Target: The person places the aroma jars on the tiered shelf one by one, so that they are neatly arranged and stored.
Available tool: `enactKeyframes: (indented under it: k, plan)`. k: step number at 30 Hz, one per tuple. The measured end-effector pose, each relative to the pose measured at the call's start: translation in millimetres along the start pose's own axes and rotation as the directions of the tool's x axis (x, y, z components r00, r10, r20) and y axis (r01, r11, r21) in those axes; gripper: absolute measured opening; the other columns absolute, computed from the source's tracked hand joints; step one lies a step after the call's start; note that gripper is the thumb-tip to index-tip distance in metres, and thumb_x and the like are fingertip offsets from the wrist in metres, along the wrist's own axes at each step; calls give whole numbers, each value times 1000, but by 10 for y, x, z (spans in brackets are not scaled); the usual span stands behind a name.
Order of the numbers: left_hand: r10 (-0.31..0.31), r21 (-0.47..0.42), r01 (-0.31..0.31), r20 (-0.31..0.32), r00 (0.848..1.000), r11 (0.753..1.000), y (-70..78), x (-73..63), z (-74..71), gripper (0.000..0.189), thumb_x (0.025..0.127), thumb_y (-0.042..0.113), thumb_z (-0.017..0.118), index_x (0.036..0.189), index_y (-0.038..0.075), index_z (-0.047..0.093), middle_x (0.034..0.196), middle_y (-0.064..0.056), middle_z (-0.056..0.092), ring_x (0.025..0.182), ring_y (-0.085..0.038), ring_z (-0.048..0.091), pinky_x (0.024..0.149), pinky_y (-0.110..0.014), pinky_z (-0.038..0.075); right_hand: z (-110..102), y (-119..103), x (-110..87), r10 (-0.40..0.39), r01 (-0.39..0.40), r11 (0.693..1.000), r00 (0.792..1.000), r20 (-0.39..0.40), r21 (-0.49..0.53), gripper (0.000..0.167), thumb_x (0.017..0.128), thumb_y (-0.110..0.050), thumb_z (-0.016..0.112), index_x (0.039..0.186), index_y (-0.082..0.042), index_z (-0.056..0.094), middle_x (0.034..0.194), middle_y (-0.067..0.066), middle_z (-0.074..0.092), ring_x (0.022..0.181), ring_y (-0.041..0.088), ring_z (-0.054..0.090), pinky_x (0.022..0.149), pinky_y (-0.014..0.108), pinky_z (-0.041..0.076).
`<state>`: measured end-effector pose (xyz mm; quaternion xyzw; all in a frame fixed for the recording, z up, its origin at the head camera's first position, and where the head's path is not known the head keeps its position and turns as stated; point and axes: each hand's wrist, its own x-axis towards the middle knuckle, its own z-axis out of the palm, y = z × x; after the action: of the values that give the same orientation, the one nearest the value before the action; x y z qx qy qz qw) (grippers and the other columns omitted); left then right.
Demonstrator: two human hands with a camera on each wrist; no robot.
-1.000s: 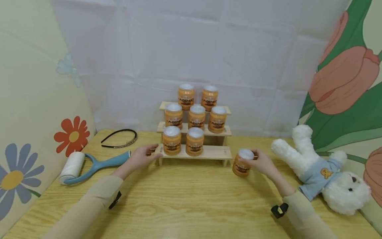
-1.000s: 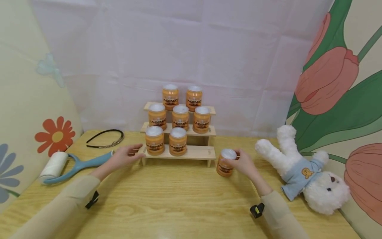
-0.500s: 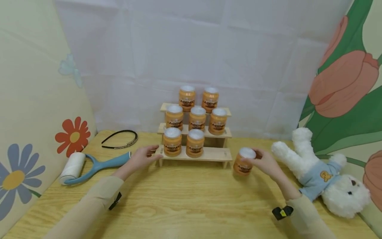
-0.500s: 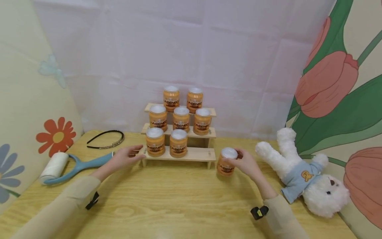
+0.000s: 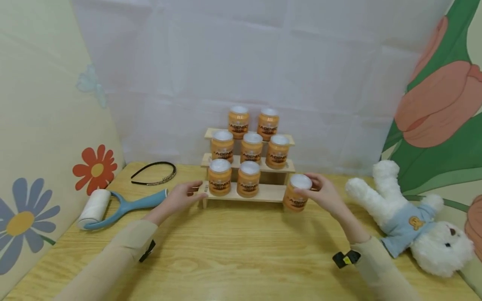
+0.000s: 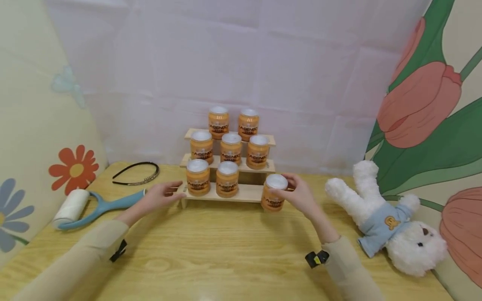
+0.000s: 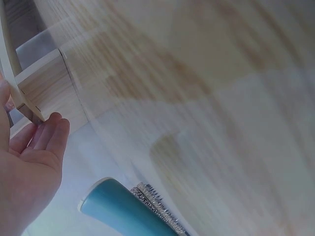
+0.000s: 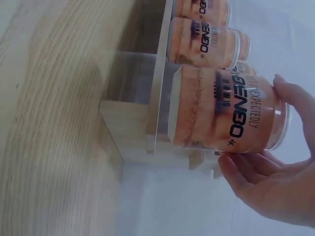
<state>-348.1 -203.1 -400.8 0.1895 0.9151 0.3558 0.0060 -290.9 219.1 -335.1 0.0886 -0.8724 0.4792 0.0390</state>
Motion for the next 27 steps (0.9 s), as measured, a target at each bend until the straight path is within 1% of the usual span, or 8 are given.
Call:
enactKeyframes:
  k: [4, 9, 16, 21, 27]
  plan:
    - [-2, -1, 2, 0, 1000, 1000, 13, 8, 1, 73, 91, 46, 58, 141, -3, 38, 142, -24, 42, 122, -43, 48, 101, -51, 45, 98, -37, 81, -11, 11, 999, 1000, 7, 30, 70, 82, -32, 73, 137, -3, 43, 129, 19, 57, 117, 32, 55, 92, 42, 52]
    - [-11, -3, 11, -1, 1000, 1000, 22, 14, -2, 73, 91, 46, 58, 141, -3, 38, 142, -23, 42, 122, -44, 48, 101, -51, 44, 190, -95, 182, -20, 18, 996, 1000, 19, 87, 71, 82, -34, 74, 138, -4, 42, 130, 17, 56, 118, 30, 54, 95, 43, 50]
    - [-11, -4, 11, -2, 1000, 1000, 22, 11, 3, 72, 91, 45, 58, 141, -3, 38, 142, -23, 42, 122, -43, 48, 101, -51, 45, 296, -48, 309, -47, 48, 991, 999, -7, 123, 63, 84, -27, 72, 135, -3, 46, 128, 19, 56, 116, 31, 55, 94, 43, 50]
    - [-10, 3, 10, 2, 1000, 1000, 29, 2, 6, 73, 90, 46, 58, 141, -2, 39, 142, -23, 43, 122, -43, 49, 101, -51, 45, 367, -18, 355, -46, 48, 991, 999, -19, 126, 61, 84, -24, 72, 135, -2, 46, 127, 20, 57, 115, 31, 55, 94, 41, 51]
    - [-10, 2, 10, -1, 1000, 1000, 31, 5, 3, 73, 91, 47, 57, 141, -2, 38, 142, -24, 42, 122, -44, 48, 101, -52, 45, 427, -37, 380, -54, 55, 988, 999, -10, 145, 64, 85, -30, 70, 139, -8, 43, 136, 15, 48, 120, 33, 52, 95, 45, 51]
